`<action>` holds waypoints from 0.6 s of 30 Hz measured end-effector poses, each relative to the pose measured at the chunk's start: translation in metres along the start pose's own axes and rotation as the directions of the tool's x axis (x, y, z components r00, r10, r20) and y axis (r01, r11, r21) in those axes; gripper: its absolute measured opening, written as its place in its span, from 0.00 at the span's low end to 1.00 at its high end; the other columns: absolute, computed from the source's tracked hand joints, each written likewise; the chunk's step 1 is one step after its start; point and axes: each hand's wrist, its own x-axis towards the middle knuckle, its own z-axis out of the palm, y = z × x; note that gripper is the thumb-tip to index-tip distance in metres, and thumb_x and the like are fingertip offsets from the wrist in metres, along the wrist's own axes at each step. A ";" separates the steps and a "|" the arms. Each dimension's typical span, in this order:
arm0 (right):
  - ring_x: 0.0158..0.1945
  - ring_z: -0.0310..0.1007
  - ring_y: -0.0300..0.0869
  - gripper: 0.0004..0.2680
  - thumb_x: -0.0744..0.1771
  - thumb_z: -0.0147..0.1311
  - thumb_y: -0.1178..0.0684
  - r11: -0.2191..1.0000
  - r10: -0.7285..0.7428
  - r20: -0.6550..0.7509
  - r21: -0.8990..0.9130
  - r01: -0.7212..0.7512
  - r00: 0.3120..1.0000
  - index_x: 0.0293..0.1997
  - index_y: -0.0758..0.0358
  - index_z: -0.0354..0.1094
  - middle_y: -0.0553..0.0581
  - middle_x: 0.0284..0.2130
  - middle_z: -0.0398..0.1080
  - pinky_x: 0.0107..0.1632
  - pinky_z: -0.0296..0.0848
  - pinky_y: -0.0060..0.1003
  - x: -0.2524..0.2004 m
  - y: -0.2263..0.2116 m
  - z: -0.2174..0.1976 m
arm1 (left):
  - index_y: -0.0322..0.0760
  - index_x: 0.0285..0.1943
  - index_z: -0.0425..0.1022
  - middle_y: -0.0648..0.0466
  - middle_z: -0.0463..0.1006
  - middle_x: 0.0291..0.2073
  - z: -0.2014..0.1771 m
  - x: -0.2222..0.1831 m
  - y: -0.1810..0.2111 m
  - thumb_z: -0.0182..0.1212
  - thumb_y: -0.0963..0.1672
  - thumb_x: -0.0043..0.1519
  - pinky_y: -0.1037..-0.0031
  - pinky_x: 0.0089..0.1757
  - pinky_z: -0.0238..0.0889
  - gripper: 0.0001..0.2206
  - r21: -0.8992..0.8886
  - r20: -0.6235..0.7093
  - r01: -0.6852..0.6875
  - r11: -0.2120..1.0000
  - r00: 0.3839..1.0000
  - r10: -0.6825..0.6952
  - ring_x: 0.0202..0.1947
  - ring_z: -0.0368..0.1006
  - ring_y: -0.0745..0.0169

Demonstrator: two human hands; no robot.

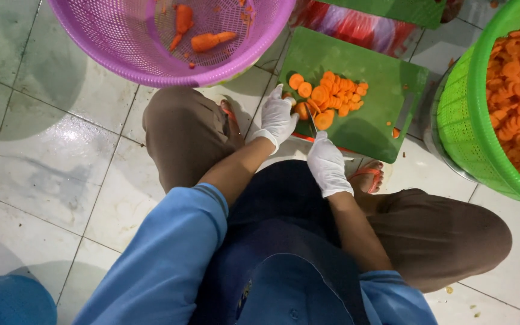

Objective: The person sits on the floor and slices carrots into thin rounds on a green cutting board using a knife. Sliced pieces accumulate on the board and are periodically transferred into a green basket.

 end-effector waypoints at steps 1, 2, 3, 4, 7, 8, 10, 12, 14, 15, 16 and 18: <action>0.49 0.70 0.58 0.15 0.69 0.25 0.51 1.000 0.001 -0.002 0.003 -0.001 1.000 0.57 0.67 0.55 0.69 0.40 0.70 0.51 0.68 0.53 0.006 0.002 0.004 | 0.43 0.42 0.76 0.46 0.55 0.64 -0.002 0.000 0.002 0.67 0.46 0.50 0.65 0.57 0.58 0.13 0.002 0.000 -0.003 1.000 1.000 0.003 0.63 0.56 0.46; 0.49 0.69 0.58 0.16 0.68 0.25 0.51 0.999 0.019 0.004 0.027 -0.019 1.000 0.57 0.67 0.54 0.68 0.41 0.70 0.51 0.67 0.54 0.012 0.005 0.009 | 0.44 0.43 0.76 0.46 0.56 0.64 -0.004 -0.002 0.003 0.67 0.46 0.50 0.65 0.57 0.57 0.13 -0.003 -0.001 0.005 1.000 1.000 -0.005 0.63 0.56 0.46; 0.50 0.69 0.58 0.16 0.68 0.25 0.50 0.998 0.037 0.011 0.050 -0.038 0.999 0.58 0.66 0.53 0.68 0.42 0.70 0.51 0.67 0.55 0.018 0.008 0.014 | 0.46 0.43 0.76 0.46 0.56 0.64 -0.005 -0.004 0.005 0.67 0.46 0.50 0.65 0.57 0.57 0.13 -0.008 -0.002 0.012 1.000 1.000 -0.012 0.63 0.56 0.46; 0.50 0.69 0.58 0.16 0.68 0.25 0.50 0.998 0.039 0.014 0.051 -0.040 0.999 0.58 0.66 0.53 0.68 0.42 0.70 0.51 0.67 0.55 0.013 0.003 0.009 | 0.46 0.43 0.76 0.46 0.56 0.64 0.001 -0.002 0.002 0.67 0.46 0.50 0.65 0.57 0.57 0.13 -0.007 0.001 0.013 1.000 1.000 -0.013 0.63 0.56 0.46; 0.52 0.67 0.60 0.17 0.69 0.22 0.51 0.997 0.039 0.044 0.069 -0.042 0.998 0.57 0.70 0.55 0.70 0.44 0.69 0.53 0.65 0.55 0.003 -0.011 -0.005 | 0.54 0.47 0.75 0.50 0.53 0.65 0.011 0.004 -0.003 0.65 0.49 0.51 0.66 0.58 0.56 0.15 0.066 0.013 0.012 0.998 1.000 -0.013 0.64 0.53 0.50; 0.53 0.66 0.61 0.18 0.69 0.20 0.50 0.993 0.061 0.063 0.093 -0.066 0.996 0.57 0.71 0.55 0.71 0.45 0.68 0.55 0.63 0.55 0.001 -0.015 -0.008 | 0.54 0.47 0.75 0.50 0.52 0.65 0.011 0.003 -0.002 0.65 0.49 0.51 0.65 0.58 0.55 0.15 0.065 0.016 0.014 0.998 1.000 -0.015 0.65 0.52 0.49; 0.54 0.65 0.61 0.19 0.70 0.19 0.49 0.989 0.082 0.083 0.116 -0.091 0.993 0.57 0.72 0.56 0.71 0.46 0.67 0.56 0.62 0.56 0.004 -0.015 -0.006 | 0.54 0.47 0.75 0.50 0.52 0.65 0.014 0.005 0.000 0.65 0.49 0.51 0.64 0.58 0.54 0.14 0.065 0.020 0.017 0.998 1.000 -0.018 0.65 0.51 0.49; 0.52 0.67 0.60 0.17 0.69 0.21 0.52 0.997 0.047 0.078 0.050 -0.051 0.996 0.60 0.67 0.51 0.69 0.44 0.69 0.54 0.65 0.54 0.012 -0.005 0.006 | 0.54 0.47 0.75 0.49 0.49 0.66 0.019 0.006 0.000 0.64 0.48 0.52 0.61 0.58 0.53 0.14 0.085 0.046 0.035 0.996 0.998 -0.039 0.65 0.50 0.47; 0.50 0.68 0.60 0.15 0.68 0.23 0.54 1.000 0.022 0.067 0.018 -0.024 0.998 0.57 0.67 0.51 0.69 0.42 0.69 0.52 0.67 0.54 0.007 -0.014 0.001 | 0.53 0.46 0.76 0.49 0.50 0.66 0.019 0.006 0.000 0.65 0.48 0.52 0.61 0.58 0.53 0.13 0.064 0.039 0.041 0.997 0.998 -0.044 0.65 0.50 0.46; 0.48 0.69 0.60 0.13 0.67 0.26 0.56 1.000 -0.005 0.051 -0.012 0.006 0.999 0.54 0.68 0.51 0.69 0.40 0.70 0.50 0.68 0.54 0.005 -0.018 -0.002 | 0.52 0.45 0.76 0.48 0.50 0.66 0.019 0.006 0.000 0.65 0.47 0.51 0.61 0.58 0.53 0.13 0.044 0.027 0.044 0.998 0.999 -0.045 0.65 0.51 0.45; 0.48 0.69 0.60 0.13 0.67 0.26 0.56 1.000 -0.005 0.051 -0.011 0.005 0.999 0.54 0.68 0.51 0.69 0.40 0.70 0.50 0.68 0.54 0.013 -0.016 0.006 | 0.52 0.45 0.76 0.48 0.50 0.66 0.018 0.006 0.003 0.65 0.47 0.51 0.61 0.58 0.53 0.13 0.045 0.028 0.043 0.998 0.999 -0.045 0.65 0.51 0.45; 0.48 0.69 0.61 0.15 0.68 0.22 0.52 0.999 0.035 0.043 0.009 -0.036 0.998 0.57 0.66 0.50 0.68 0.41 0.70 0.49 0.68 0.54 0.030 -0.011 0.022 | 0.52 0.55 0.68 0.46 0.50 0.65 0.018 0.006 0.008 0.67 0.47 0.50 0.62 0.60 0.50 0.22 -0.098 0.024 0.156 0.983 0.988 -0.154 0.66 0.50 0.49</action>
